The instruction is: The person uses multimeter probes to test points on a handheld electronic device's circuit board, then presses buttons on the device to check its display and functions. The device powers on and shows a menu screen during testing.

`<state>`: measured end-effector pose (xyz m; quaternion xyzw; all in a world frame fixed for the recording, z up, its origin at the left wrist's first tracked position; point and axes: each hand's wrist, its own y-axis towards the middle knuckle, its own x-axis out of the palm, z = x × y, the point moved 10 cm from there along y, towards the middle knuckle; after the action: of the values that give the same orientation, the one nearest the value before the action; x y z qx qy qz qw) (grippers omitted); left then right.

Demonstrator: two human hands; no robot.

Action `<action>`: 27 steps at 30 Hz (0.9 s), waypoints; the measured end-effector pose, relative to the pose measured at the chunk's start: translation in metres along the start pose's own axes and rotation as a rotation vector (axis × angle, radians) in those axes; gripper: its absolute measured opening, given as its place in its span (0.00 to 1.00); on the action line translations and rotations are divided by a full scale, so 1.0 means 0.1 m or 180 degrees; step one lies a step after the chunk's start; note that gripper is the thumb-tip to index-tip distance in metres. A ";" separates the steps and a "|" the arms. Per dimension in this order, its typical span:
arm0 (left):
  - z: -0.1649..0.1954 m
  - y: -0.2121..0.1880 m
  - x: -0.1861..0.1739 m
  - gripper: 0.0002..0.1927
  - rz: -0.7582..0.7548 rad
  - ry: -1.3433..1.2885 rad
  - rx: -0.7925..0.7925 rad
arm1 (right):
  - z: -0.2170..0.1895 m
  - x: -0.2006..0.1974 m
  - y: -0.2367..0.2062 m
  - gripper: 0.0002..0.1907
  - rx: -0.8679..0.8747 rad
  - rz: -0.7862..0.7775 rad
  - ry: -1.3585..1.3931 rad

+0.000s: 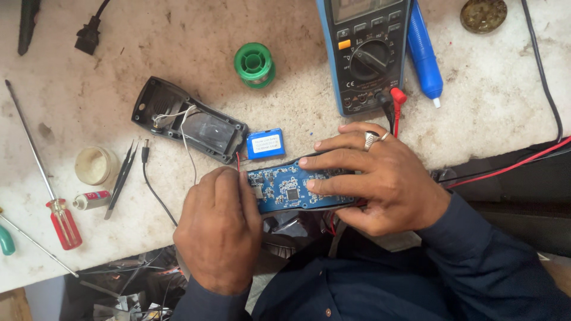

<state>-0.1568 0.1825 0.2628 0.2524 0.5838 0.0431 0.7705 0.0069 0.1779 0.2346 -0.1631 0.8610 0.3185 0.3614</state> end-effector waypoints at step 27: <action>-1.23 -0.24 -0.87 0.05 0.0377 -0.0740 -0.0948 | -0.40 0.01 0.59 0.22 0.0124 0.0094 -0.0023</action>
<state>-0.3026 0.1716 0.3049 0.1728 0.4621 0.1448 0.8577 -0.0451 0.1956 0.2804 -0.1422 0.8680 0.3076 0.3630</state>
